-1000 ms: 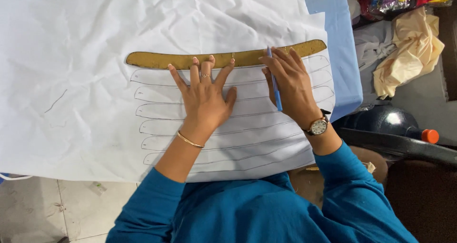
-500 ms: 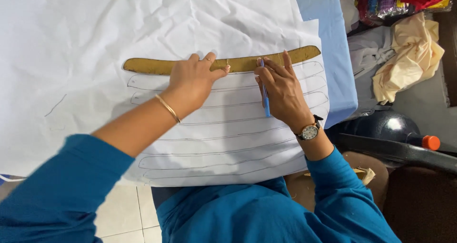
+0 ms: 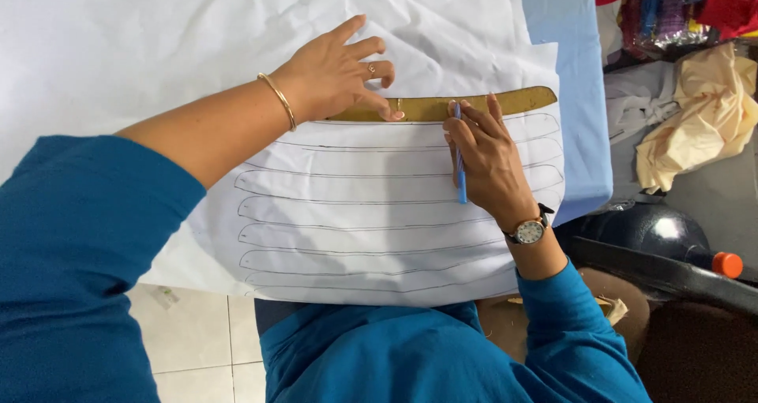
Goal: Using a curved wooden ruler and a blue pen to draw a series of parallel curved lines on white fabric.
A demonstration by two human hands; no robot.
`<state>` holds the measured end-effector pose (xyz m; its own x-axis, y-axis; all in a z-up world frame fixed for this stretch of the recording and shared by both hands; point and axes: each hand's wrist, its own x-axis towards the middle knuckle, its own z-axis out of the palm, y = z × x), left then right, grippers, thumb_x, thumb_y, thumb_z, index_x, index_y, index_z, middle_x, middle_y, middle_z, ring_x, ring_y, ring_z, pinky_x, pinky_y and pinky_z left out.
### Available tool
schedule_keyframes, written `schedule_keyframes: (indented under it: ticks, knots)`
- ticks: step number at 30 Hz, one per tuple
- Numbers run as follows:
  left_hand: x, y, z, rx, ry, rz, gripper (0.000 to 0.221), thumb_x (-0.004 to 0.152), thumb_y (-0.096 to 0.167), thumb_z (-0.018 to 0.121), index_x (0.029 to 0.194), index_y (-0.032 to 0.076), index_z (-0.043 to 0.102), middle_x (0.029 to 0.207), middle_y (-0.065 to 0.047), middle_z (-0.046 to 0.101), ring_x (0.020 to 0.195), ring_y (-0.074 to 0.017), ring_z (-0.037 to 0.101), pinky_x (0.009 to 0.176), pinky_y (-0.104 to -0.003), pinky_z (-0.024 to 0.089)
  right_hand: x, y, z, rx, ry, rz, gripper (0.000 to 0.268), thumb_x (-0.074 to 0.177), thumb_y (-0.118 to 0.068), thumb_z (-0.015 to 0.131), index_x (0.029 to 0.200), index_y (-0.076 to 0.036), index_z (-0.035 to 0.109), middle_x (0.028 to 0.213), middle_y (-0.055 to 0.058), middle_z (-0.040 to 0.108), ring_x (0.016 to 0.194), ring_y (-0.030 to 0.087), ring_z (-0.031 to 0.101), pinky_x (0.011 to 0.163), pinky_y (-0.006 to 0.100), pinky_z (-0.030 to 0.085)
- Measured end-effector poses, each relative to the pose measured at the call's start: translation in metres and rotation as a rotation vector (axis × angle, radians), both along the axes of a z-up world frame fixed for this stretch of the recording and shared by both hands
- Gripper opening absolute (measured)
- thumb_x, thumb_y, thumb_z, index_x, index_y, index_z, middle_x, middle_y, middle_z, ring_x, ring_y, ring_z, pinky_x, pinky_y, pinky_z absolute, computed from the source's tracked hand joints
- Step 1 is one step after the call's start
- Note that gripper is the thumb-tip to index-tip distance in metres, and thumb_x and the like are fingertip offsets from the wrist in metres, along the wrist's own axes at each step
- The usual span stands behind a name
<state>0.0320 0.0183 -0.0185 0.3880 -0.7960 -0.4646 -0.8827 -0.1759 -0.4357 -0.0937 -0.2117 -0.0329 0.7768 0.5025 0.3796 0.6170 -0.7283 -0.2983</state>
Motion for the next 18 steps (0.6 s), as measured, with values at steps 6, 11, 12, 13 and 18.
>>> schedule_keyframes:
  ticks: [6,11,12,13,18]
  knots:
    - [0.012,0.008,-0.019,-0.177,0.025,-0.078,0.079,0.082,0.022,0.056,0.127,0.070,0.013,0.139,0.012,0.033,0.140,-0.0251,0.018,0.111,-0.056,-0.001,0.001,-0.004,-0.003,0.005,0.024,0.010,0.015,0.091,0.012,0.049,0.102,0.002,0.050,0.106,0.020,0.063,0.114,0.038,0.054,0.107,0.063,0.024]
    - [0.013,0.006,-0.019,-0.196,0.022,-0.094,0.083,0.079,0.020,0.059,0.128,0.068,0.013,0.144,0.013,0.022,0.143,-0.0274,0.008,0.111,-0.058,-0.003,0.012,-0.011,-0.003,0.020,0.000,-0.016,0.024,0.091,0.007,0.049,0.114,0.001,0.054,0.111,0.014,0.064,0.103,0.032,0.059,0.102,0.070,0.023]
    - [0.012,0.005,-0.015,-0.150,0.024,-0.084,0.090,0.077,0.016,0.062,0.129,0.067,0.009,0.146,0.012,0.018,0.144,-0.0274,0.004,0.111,-0.058,-0.005,0.013,-0.011,0.004,0.149,0.122,-0.077,0.025,0.097,-0.011,0.041,0.113,0.001,0.056,0.114,0.014,0.055,0.099,0.031,0.060,0.086,0.055,0.036]
    - [0.012,0.003,-0.011,-0.102,0.025,-0.073,0.096,0.075,0.012,0.065,0.130,0.066,0.006,0.148,0.012,0.013,0.145,-0.0274,0.001,0.110,-0.057,-0.007,0.016,-0.010,0.011,0.278,0.243,-0.136,0.040,0.103,-0.028,0.032,0.112,0.000,0.058,0.116,0.014,0.046,0.095,0.030,0.061,0.069,0.039,0.050]
    - [0.014,0.002,-0.010,-0.079,-0.019,-0.097,0.094,0.075,0.024,0.065,0.130,0.067,0.002,0.149,0.014,0.011,0.145,-0.0259,-0.003,0.111,-0.056,-0.008,0.031,-0.002,0.019,0.578,0.385,-0.070,0.037,0.100,-0.021,0.042,0.081,0.001,0.065,0.093,0.009,0.054,0.070,0.018,0.057,0.067,0.029,0.050]
